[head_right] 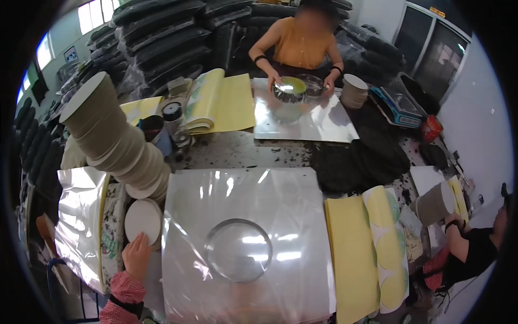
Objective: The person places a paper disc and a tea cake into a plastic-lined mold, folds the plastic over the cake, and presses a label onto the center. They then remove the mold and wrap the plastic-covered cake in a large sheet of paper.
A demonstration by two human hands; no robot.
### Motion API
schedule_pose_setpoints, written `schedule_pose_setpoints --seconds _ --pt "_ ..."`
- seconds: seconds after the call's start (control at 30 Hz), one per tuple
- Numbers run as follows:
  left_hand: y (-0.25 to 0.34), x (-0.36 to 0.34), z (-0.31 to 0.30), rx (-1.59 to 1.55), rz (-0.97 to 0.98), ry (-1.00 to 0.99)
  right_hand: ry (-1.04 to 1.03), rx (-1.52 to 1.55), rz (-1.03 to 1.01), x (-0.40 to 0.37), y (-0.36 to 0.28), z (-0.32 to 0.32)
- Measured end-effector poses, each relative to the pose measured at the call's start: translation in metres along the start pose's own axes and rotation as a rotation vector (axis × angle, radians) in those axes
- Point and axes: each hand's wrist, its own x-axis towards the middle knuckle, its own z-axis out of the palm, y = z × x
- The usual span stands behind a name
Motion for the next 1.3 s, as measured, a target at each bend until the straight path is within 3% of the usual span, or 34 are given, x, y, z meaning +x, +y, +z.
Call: schedule_pose_setpoints --seconds 0.03,0.07,0.1,0.13,0.17,0.2,0.27,0.3,0.37,0.43,0.47,0.53,0.6,0.67,0.73,0.8,0.87,0.9,1.0,1.07,1.13,1.2,1.23,1.27,1.3 --pt "-0.002 0.003 -0.006 -0.028 0.007 -0.023 0.534 -0.113 -0.078 0.031 0.016 -0.026" --pt "0.0 0.008 -0.016 -0.051 0.011 -0.05 0.39 -0.049 -0.014 0.019 0.053 -0.048" --pt "0.005 0.016 -0.027 -0.062 0.018 -0.053 0.236 -0.283 0.468 0.046 0.069 -0.089" --pt "0.011 0.025 -0.038 -0.123 -0.056 -0.129 0.631 -0.335 0.319 0.059 0.129 -0.1" --pt "0.017 0.033 -0.051 -0.176 -0.134 -0.203 0.707 -0.446 0.475 0.086 0.167 -0.13" --pt "0.03 0.041 -0.067 -0.167 -0.142 -0.198 0.729 -0.484 0.595 0.098 0.224 -0.144" --pt "0.079 0.058 -0.1 -0.319 0.075 0.11 0.671 -0.796 0.77 0.12 0.287 -0.17" --pt "0.102 0.067 -0.1 -0.498 0.301 0.323 0.579 -0.777 0.805 0.127 0.301 -0.18" --pt "0.151 0.062 -0.089 -0.528 0.446 0.219 0.453 -0.664 0.845 0.13 0.33 -0.177" --pt "0.176 0.063 -0.062 -0.501 0.607 0.114 0.518 -0.615 0.812 0.126 0.345 -0.172" --pt "0.181 0.061 -0.055 -0.497 0.6 0.125 0.575 -0.575 0.802 0.125 0.345 -0.177" --pt "0.187 0.059 -0.045 -0.681 0.532 -0.116 0.679 -0.584 0.748 0.115 0.33 -0.188" --pt "0.192 0.08 -0.053 -0.713 0.531 -0.231 1.032 -0.318 0.512 0.116 0.287 -0.203" --pt "0.211 0.11 -0.064 -0.346 0.679 -0.269 1.092 -0.331 0.42 0.124 0.254 -0.202" --pt "0.221 0.108 -0.023 -0.357 0.695 -0.328 1.251 0.123 0.387 0.136 0.228 -0.191" --pt "0.229 0.111 0.004 -0.382 0.709 -0.389 1.33 0.324 0.251 0.145 0.205 -0.18" --pt "0.229 0.1 0.015 -0.334 0.632 -0.522 1.223 0.635 0.25 0.137 0.177 -0.177" --pt "0.228 0.098 0.031 -0.298 0.635 -0.552 1.201 0.64 0.275 0.135 0.164 -0.172" --pt "0.229 0.101 0.035 -0.347 0.608 -0.618 1.153 0.498 0.244 0.141 0.126 -0.174" --pt "0.222 0.123 0.014 -0.247 0.582 -0.72 1.052 0.14 0.04 0.149 0.098 -0.166" --pt "0.191 0.132 0.006 -1.481 -0.006 -0.872 0.893 -0.305 -0.207 0.158 0.085 -0.145" --pt "0.18 0.114 -0.023 -2.285 -0.477 -0.514 0.596 -0.496 -0.302 0.165 0.079 -0.109" --pt "0.178 0.115 -0.03 -2.366 -0.438 -0.175 0.447 -0.406 -0.262 0.174 0.077 -0.085" --pt "0.176 0.109 -0.028 -2.37 -0.435 -0.196 0.297 -0.312 -0.224 0.183 0.073 -0.069" --pt "0.173 0.098 -0.023 -1.723 -0.269 -0.186 0.297 -0.351 -0.203 0.187 0.061 -0.074"
